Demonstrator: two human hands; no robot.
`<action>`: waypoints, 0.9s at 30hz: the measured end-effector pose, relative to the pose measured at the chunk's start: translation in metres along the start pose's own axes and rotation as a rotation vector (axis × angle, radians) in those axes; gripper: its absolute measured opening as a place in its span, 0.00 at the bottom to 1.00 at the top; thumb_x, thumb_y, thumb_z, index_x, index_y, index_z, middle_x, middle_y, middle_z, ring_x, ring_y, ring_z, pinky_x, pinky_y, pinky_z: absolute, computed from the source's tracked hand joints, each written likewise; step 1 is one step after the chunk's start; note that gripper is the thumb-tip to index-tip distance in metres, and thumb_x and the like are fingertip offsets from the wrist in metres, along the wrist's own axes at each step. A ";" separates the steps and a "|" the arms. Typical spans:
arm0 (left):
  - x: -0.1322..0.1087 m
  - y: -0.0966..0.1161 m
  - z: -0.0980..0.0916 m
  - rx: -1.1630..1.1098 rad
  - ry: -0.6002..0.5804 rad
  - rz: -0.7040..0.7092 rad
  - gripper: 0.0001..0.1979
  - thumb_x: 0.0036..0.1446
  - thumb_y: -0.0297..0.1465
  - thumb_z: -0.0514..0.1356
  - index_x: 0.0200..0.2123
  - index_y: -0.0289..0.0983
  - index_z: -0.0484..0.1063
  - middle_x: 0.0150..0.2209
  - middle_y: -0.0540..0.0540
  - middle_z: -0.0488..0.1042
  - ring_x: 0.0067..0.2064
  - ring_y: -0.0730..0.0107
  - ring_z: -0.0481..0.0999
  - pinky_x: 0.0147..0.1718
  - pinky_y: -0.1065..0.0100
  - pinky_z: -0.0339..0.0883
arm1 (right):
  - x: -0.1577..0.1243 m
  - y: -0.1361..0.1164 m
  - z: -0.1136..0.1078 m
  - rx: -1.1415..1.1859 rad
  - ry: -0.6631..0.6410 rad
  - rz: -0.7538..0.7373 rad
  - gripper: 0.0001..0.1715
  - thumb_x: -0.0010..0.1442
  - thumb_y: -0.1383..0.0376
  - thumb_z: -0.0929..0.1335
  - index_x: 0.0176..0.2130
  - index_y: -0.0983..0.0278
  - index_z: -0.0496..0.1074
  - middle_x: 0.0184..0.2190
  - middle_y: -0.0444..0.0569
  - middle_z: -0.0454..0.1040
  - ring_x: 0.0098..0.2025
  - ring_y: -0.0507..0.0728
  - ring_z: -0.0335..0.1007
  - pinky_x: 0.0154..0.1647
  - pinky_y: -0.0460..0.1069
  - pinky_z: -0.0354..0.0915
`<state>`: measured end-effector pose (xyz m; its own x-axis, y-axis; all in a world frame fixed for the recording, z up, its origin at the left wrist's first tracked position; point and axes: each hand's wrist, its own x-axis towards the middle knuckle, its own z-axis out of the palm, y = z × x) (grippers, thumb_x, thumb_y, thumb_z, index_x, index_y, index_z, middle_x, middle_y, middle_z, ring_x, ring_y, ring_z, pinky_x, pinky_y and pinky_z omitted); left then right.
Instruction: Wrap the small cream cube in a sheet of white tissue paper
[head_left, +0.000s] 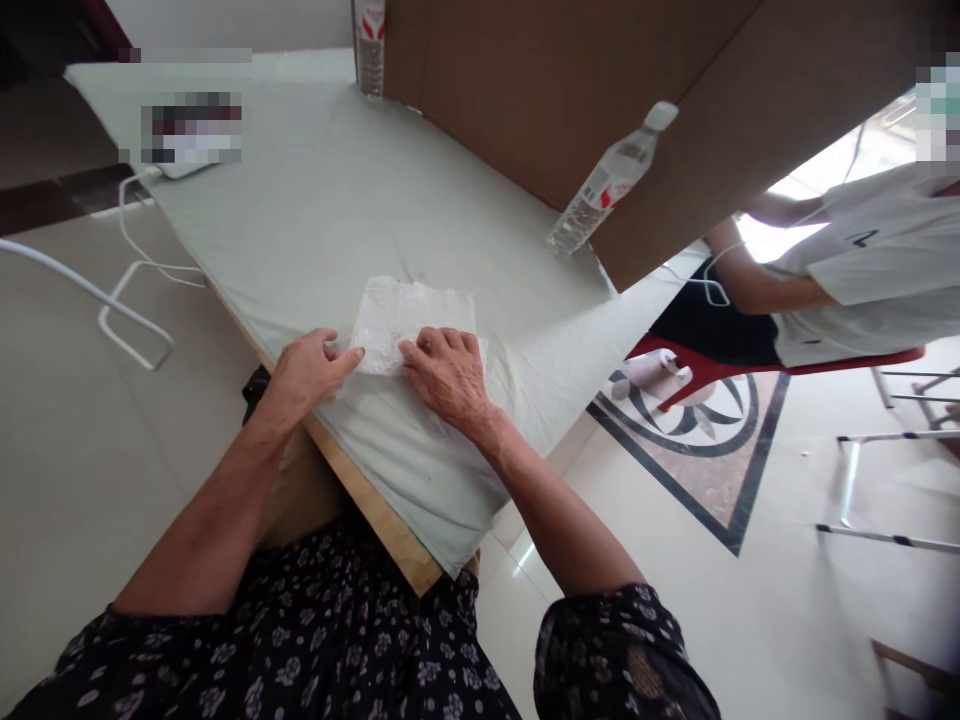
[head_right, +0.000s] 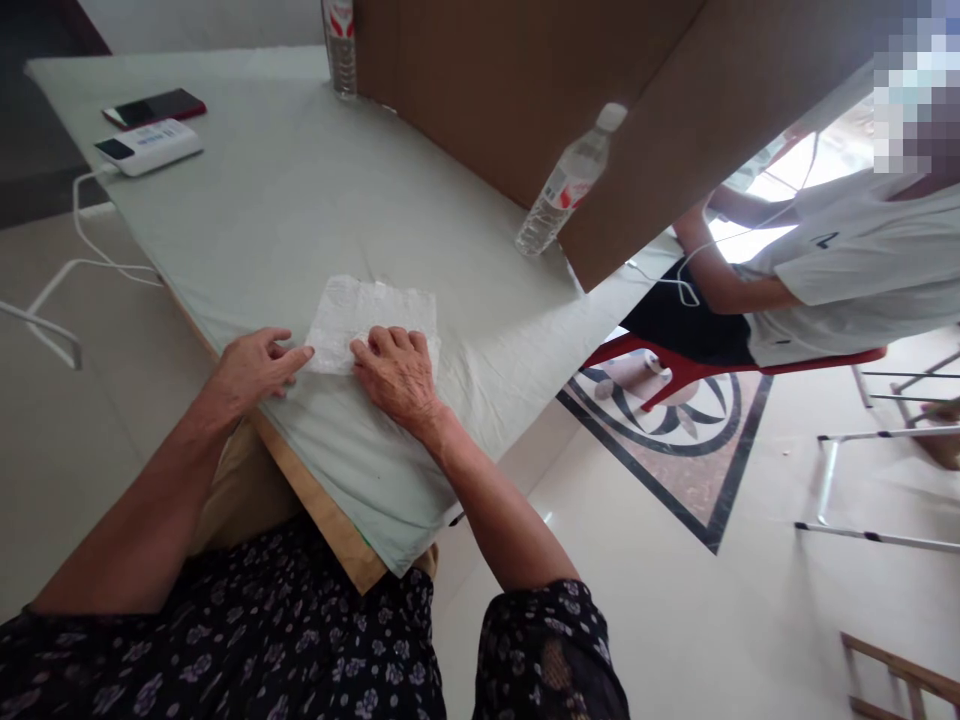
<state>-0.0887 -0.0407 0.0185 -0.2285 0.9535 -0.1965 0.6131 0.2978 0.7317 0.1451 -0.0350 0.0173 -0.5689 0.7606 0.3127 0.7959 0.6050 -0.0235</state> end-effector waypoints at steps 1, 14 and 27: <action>0.000 0.000 0.002 -0.052 -0.011 -0.028 0.35 0.53 0.46 0.68 0.59 0.31 0.74 0.35 0.41 0.80 0.26 0.61 0.78 0.26 0.63 0.71 | 0.000 0.000 0.000 0.007 0.002 -0.001 0.10 0.73 0.60 0.66 0.52 0.56 0.74 0.49 0.52 0.76 0.51 0.63 0.64 0.51 0.59 0.55; -0.007 0.042 0.030 -0.613 -0.081 -0.096 0.13 0.44 0.31 0.63 0.36 0.36 0.74 0.30 0.48 0.75 0.28 0.70 0.73 0.22 0.69 0.69 | 0.006 0.001 -0.001 0.007 0.015 -0.028 0.07 0.71 0.61 0.68 0.47 0.56 0.75 0.47 0.51 0.78 0.49 0.63 0.65 0.49 0.58 0.56; -0.011 0.059 0.043 -0.482 -0.185 0.126 0.27 0.42 0.29 0.63 0.50 0.32 0.76 0.32 0.49 0.77 0.30 0.71 0.73 0.31 0.69 0.69 | 0.010 -0.001 -0.013 0.185 -0.029 0.072 0.12 0.64 0.66 0.66 0.48 0.63 0.72 0.44 0.55 0.83 0.47 0.64 0.73 0.54 0.58 0.57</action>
<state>-0.0176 -0.0321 0.0357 -0.0116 0.9858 -0.1673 0.2006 0.1662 0.9655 0.1409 -0.0308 0.0331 -0.5202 0.8081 0.2763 0.7845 0.5801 -0.2194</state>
